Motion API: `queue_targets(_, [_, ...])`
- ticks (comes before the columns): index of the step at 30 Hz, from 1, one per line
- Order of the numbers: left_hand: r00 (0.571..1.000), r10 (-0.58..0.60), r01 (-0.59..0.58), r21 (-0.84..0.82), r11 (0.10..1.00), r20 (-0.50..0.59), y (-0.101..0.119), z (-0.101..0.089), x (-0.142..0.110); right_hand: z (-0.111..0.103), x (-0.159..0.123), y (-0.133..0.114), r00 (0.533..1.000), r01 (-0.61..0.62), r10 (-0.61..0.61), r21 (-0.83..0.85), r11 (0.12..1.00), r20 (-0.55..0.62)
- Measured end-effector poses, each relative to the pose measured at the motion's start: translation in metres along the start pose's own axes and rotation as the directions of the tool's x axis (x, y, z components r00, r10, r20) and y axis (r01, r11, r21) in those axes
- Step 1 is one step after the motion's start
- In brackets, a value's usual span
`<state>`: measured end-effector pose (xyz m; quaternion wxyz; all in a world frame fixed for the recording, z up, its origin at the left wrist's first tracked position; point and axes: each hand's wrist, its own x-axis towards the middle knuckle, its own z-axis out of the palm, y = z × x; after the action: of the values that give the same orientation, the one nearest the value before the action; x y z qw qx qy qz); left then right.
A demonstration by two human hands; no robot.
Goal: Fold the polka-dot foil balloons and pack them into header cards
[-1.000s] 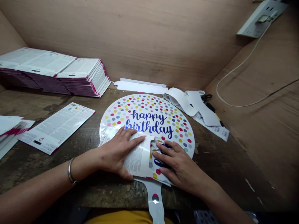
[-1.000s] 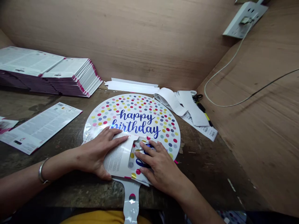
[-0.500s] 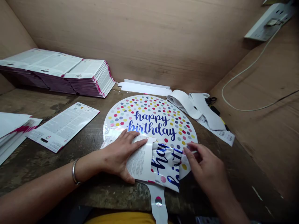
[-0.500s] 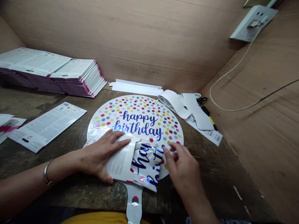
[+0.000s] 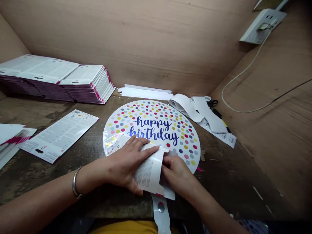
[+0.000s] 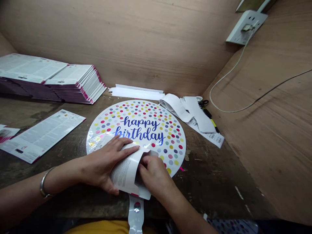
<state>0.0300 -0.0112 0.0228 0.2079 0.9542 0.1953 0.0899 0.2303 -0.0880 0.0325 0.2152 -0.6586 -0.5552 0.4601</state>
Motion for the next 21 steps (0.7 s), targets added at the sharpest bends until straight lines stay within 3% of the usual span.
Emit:
queue_targets(3, [0.997,0.044,-0.043,-0.026,0.999,0.061,-0.003,0.002,-0.003,-0.003,-0.004,0.006,0.990,0.119,-0.136,-0.295,0.948,-0.037])
queue_targets(6, [0.983,0.105,-0.098,-0.055,0.994,0.149,-0.004,0.000,-0.010,-0.012,-0.010,0.023,0.945,0.106,-0.269,-0.602,0.791,-0.187])
queue_targets(8, [0.977,0.113,-0.102,-0.068,0.992,0.181,-0.002,-0.003,-0.014,-0.014,-0.012,0.034,0.898,0.172,-0.404,-0.704,0.689,-0.175])
queue_targets(11, [0.984,0.075,-0.062,-0.080,0.995,0.160,0.000,-0.004,-0.015,-0.010,-0.014,0.044,0.877,0.280,-0.477,-0.737,0.616,-0.066])
queue_targets(14, [0.992,0.021,-0.014,-0.063,0.998,0.124,-0.002,0.003,-0.012,-0.006,-0.016,0.041,0.866,0.241,-0.486,-0.752,0.614,-0.119])
queue_targets(17, [0.993,0.015,-0.011,-0.034,0.999,0.116,-0.006,0.010,-0.011,-0.007,-0.016,0.036,0.817,0.250,-0.550,-0.753,0.609,-0.173])
queue_targets(21, [0.994,0.011,-0.010,-0.016,1.000,0.105,-0.004,0.017,-0.017,-0.001,-0.017,0.042,0.797,0.399,-0.604,-0.778,0.485,0.032])
